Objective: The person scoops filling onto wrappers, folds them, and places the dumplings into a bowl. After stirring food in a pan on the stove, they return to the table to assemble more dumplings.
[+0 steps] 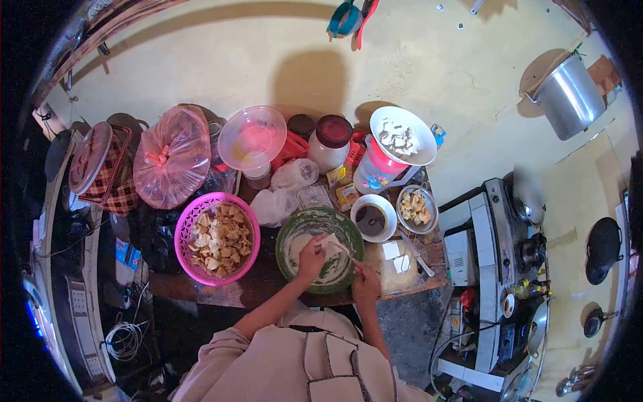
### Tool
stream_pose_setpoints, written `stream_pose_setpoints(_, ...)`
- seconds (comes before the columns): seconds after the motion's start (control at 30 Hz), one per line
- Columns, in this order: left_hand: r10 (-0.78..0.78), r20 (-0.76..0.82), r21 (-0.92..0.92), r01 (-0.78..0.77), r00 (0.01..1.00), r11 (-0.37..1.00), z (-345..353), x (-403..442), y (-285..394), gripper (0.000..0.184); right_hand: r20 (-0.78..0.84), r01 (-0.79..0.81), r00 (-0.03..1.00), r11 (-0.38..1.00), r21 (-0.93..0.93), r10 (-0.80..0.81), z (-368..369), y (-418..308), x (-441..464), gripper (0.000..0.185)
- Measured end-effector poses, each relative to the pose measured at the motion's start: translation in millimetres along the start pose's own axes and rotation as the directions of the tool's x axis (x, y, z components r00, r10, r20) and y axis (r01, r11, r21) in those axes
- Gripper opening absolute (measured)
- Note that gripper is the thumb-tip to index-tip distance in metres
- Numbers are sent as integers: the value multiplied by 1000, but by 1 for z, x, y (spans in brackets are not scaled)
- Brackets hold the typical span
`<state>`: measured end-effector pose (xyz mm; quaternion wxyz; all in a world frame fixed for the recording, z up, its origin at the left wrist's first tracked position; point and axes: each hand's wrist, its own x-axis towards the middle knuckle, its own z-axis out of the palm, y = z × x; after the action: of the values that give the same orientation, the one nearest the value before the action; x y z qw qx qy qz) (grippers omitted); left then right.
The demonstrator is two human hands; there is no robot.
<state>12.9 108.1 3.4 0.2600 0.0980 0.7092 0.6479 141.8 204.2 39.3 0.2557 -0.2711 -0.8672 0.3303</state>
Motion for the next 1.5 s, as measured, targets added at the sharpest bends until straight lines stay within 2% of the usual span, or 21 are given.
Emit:
stream_pose_setpoints(0.1, 89, -20, 167, -85, 996, 982, 5, 5, -14, 37, 23, -27, 999, 1000, 11, 27, 0, -5, 5, 26)
stream_pose_setpoints(0.17, 18, 21, 25, -19, 1000, 1000, 3, 0, -2, 35, 50, -68, 996, 998, -10, 68, -8, -18, 10, 26)
stream_pose_setpoints(0.23, -58, 82, -166, 71, 995, 984, 3, -2, 1, 33, -34, -42, 998, 999, 34, 43, -8, -16, 14, 26)
stream_pose_setpoints(0.3, -125, 175, -387, 185, 977, 903, 2, 4, -15, 31, -80, -76, 994, 996, 47, 79, -13, -13, 12, 25)
stream_pose_setpoints(0.37, -218, 203, -452, 289, 955, 844, -3, 7, -20, 31, -85, -158, 983, 987, 40, 161, -23, -11, 13, 22)
stream_pose_setpoints(0.4, -264, 216, -482, 337, 940, 809, -7, 8, -21, 30, -28, -239, 971, 966, -95, 238, -28, -18, 14, 21)
stream_pose_setpoints(0.47, -197, 273, -565, 323, 942, 760, -16, 10, -24, 30, 53, -358, 914, 860, -365, 403, -40, -37, 18, 19)
stream_pose_setpoints(0.5, -161, 301, -603, 318, 940, 731, -20, 12, -26, 30, 92, -315, 920, 858, -406, 381, -35, -28, 16, 17)
stream_pose_setpoints(0.57, -192, 348, -603, 376, 918, 704, -26, 9, -8, 30, 168, -227, 924, 845, -484, 344, -21, -1, 9, 14)
stream_pose_setpoints(0.63, -177, 408, -560, 399, 896, 726, -30, 9, 3, 29, 20, 10, 1000, 898, -440, -1, -19, -11, 15, 17)
stream_pose_setpoints(0.67, -151, 441, -520, 390, 884, 760, -33, 9, 4, 29, -56, 135, 983, 891, -434, -176, -19, -15, 20, 18)
stream_pose_setpoints(0.77, -103, 556, -456, 406, 825, 792, -45, 7, 8, 28, -50, 396, 907, 885, -245, -419, -18, -16, 29, 21)
stream_pose_setpoints(0.87, -126, 623, -342, 414, 772, 844, -56, 5, 21, 31, -98, 439, 893, 898, -24, -439, -8, -19, 23, 22)
stream_pose_setpoints(0.97, -124, 629, -248, 349, 767, 904, -63, -2, 44, 32, -133, 508, 854, 862, -4, -504, -4, -27, 23, 23)
stream_pose_setpoints(1.07, -108, 563, -187, 254, 819, 949, -63, -12, 63, 22, -122, 508, 855, 861, 4, -504, -5, -37, 27, 22)
stream_pose_setpoints(1.1, -104, 531, -165, 223, 841, 961, -62, -14, 68, 19, -127, 484, 871, 873, 62, -474, -3, -38, 29, 21)
stream_pose_setpoints(1.2, -24, 525, 108, -39, 850, 993, -61, -15, 76, 15, -123, 392, 920, 884, 254, -372, 6, -46, 36, 20)
stream_pose_setpoints(1.3, 108, 500, 141, -204, 859, 969, -57, -15, 73, 15, -62, 240, 969, 851, 467, -239, 11, -51, 40, 26)
stream_pose_setpoints(1.4, 104, 507, 61, -156, 855, 986, -57, -19, 86, 17, 72, 15, 995, 787, 616, -75, 20, -41, 39, 36)
stream_pose_setpoints(1.47, 85, 499, -60, -63, 862, 996, -55, -20, 87, 19, 193, -170, 980, 730, 662, 53, 19, -41, 37, 43)
stream_pose_setpoints(1.5, 74, 497, -120, -16, 865, 993, -54, -21, 88, 20, 170, -150, 984, 737, 659, 49, 19, -42, 36, 43)
